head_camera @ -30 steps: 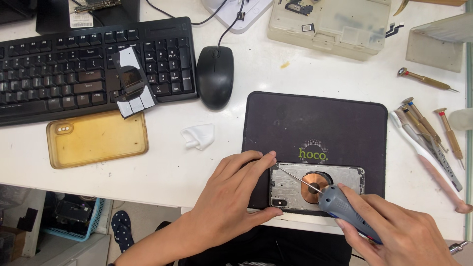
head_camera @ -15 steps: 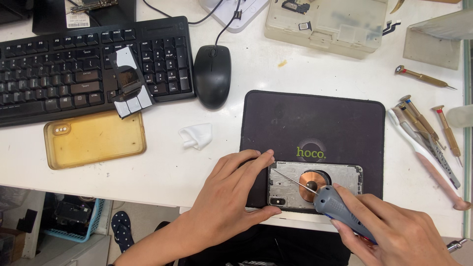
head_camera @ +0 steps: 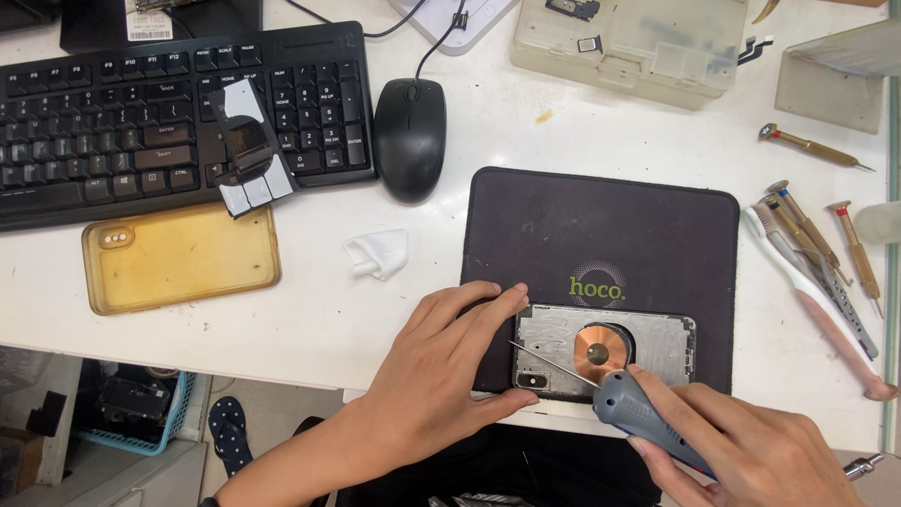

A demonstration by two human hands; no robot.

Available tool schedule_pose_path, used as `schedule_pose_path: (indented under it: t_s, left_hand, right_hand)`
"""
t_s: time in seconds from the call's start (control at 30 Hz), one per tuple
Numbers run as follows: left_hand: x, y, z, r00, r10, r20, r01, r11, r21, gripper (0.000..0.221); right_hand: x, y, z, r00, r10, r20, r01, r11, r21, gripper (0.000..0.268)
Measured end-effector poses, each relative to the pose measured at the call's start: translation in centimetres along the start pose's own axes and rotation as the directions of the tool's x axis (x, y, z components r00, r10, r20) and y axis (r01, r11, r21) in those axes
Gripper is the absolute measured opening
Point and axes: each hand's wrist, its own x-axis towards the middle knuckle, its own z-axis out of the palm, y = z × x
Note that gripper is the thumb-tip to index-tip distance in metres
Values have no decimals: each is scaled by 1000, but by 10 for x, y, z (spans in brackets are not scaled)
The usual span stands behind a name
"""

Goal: The person uses a hot air gun to heat the back of a disassembled smartphone placed on a mousepad. The person repeatedly directs the hot air at the copper coil area and edges of the phone back while holding the device steady with the other hand.

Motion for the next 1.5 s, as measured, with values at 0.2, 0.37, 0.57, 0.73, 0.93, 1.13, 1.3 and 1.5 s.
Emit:
schedule_pose_path:
  t_s: [0.2, 0.37, 0.57, 0.73, 0.93, 1.13, 1.3, 1.5]
  left_hand:
    - [1, 1, 0, 1000, -13, -1, 13, 1000, -10, 91]
    - [1, 1, 0, 1000, -25, 10, 25, 1000, -16, 90]
    - [1, 1, -1, 1000, -26, 12, 26, 1000, -14, 89]
    - [1, 0, 0, 1000, -25, 19, 25, 1000, -11, 90]
    - [1, 1, -1, 999, -32, 17, 32, 999, -13, 90]
    - [0, 0, 0, 1000, -19, 20, 19, 1000, -6, 90]
    - [1, 0, 1, 999, -40, 29, 40, 999, -5, 90]
    - [0, 1, 0, 998, -51, 35, 51, 999, -5, 90]
  right_hand:
    - [-4, 3, 1, 991, 105, 79, -105, 994, -2, 74]
    - [-1, 1, -10, 988, 128, 86, -130, 991, 18, 73]
    - [6, 1, -16, 978, 150, 146, -155, 988, 24, 71]
    - [8, 2, -17, 985, 104, 135, -111, 993, 41, 72]
    - [8, 2, -21, 973, 129, 190, -139, 990, 38, 72]
    - [7, 1, -20, 980, 105, 169, -116, 992, 55, 73]
    - [3, 4, -16, 985, 68, 157, -76, 996, 47, 75]
    - [1, 6, -13, 993, 31, 112, -35, 999, 35, 73]
